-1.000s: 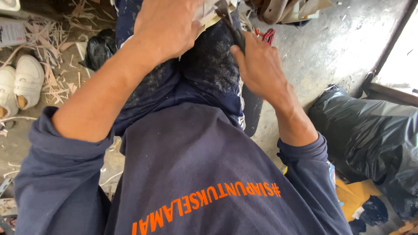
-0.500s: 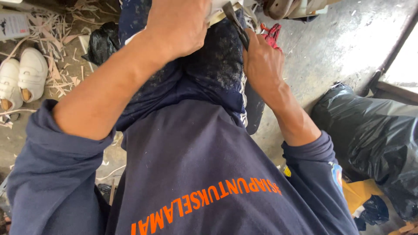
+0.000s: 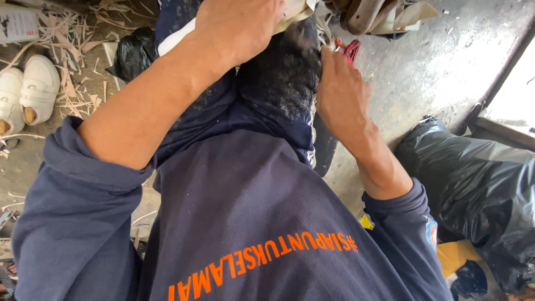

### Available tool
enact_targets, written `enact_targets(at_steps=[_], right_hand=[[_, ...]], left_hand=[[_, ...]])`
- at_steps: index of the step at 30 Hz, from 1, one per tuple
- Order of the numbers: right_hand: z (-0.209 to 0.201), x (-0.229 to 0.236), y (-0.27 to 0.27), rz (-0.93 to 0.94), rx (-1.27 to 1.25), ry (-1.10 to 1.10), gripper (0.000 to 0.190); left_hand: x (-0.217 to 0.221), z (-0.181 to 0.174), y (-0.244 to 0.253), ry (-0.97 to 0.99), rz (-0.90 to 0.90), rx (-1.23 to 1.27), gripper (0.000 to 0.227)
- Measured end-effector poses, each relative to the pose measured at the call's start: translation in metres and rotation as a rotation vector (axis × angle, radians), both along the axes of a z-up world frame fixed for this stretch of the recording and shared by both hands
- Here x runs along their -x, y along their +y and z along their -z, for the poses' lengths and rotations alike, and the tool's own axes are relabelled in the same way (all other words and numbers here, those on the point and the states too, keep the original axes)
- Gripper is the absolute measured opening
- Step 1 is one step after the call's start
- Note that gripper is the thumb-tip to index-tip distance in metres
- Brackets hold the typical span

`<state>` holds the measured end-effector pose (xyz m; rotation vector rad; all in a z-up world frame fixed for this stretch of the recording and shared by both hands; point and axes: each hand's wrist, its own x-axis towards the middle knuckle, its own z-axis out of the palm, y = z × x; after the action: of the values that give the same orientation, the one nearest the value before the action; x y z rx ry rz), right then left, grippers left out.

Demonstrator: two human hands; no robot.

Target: Lasting a leather shoe by pulling the upper over a last and hammering it into place using pliers and a hammer.

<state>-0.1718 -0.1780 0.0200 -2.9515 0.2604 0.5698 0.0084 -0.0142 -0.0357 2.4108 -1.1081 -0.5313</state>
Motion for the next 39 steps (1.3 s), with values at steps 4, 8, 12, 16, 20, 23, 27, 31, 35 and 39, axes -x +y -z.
enact_targets(at_steps=[4, 8, 12, 16, 20, 23, 27, 31, 35, 39], right_hand=[[-0.030, -0.003, 0.004, 0.241, -0.524, 0.155, 0.031], [-0.001, 0.004, 0.018, 0.372, -0.764, -0.002, 0.021], [0.013, 0.020, 0.032, 0.266, -0.850, -0.355, 0.042], [-0.001, 0.031, 0.038, 0.511, -1.200, -0.425, 0.007], [-0.015, 0.024, 0.039, 0.656, -1.501, -0.330, 0.036], [-0.022, 0.002, 0.028, 0.653, -1.033, -0.147, 0.029], [0.013, 0.000, 0.004, 0.319, -0.389, -0.188, 0.040], [0.001, -0.017, 0.010, 0.251, -0.317, -0.127, 0.040], [0.002, -0.024, 0.006, 0.252, -0.273, -0.091, 0.041], [-0.006, -0.028, 0.001, 0.280, -0.245, -0.018, 0.040]], left_hand=[[-0.007, -0.005, -0.002, -0.037, 0.070, 0.003, 0.023], [-0.007, 0.005, 0.006, -0.037, 0.121, -0.042, 0.026], [-0.010, 0.007, 0.008, -0.148, 0.132, -0.011, 0.030], [-0.015, -0.019, 0.007, 0.071, 0.081, -0.068, 0.026], [-0.015, 0.003, 0.006, -0.035, 0.126, 0.000, 0.023], [-0.020, 0.009, 0.007, -0.058, 0.160, 0.043, 0.026], [-0.017, -0.005, 0.006, 0.126, 0.080, -0.027, 0.024], [-0.013, 0.000, 0.005, 0.070, 0.090, 0.035, 0.021], [-0.004, 0.033, 0.002, 0.039, 0.029, 0.002, 0.029], [0.013, 0.098, 0.000, 1.576, -0.065, 1.168, 0.020]])
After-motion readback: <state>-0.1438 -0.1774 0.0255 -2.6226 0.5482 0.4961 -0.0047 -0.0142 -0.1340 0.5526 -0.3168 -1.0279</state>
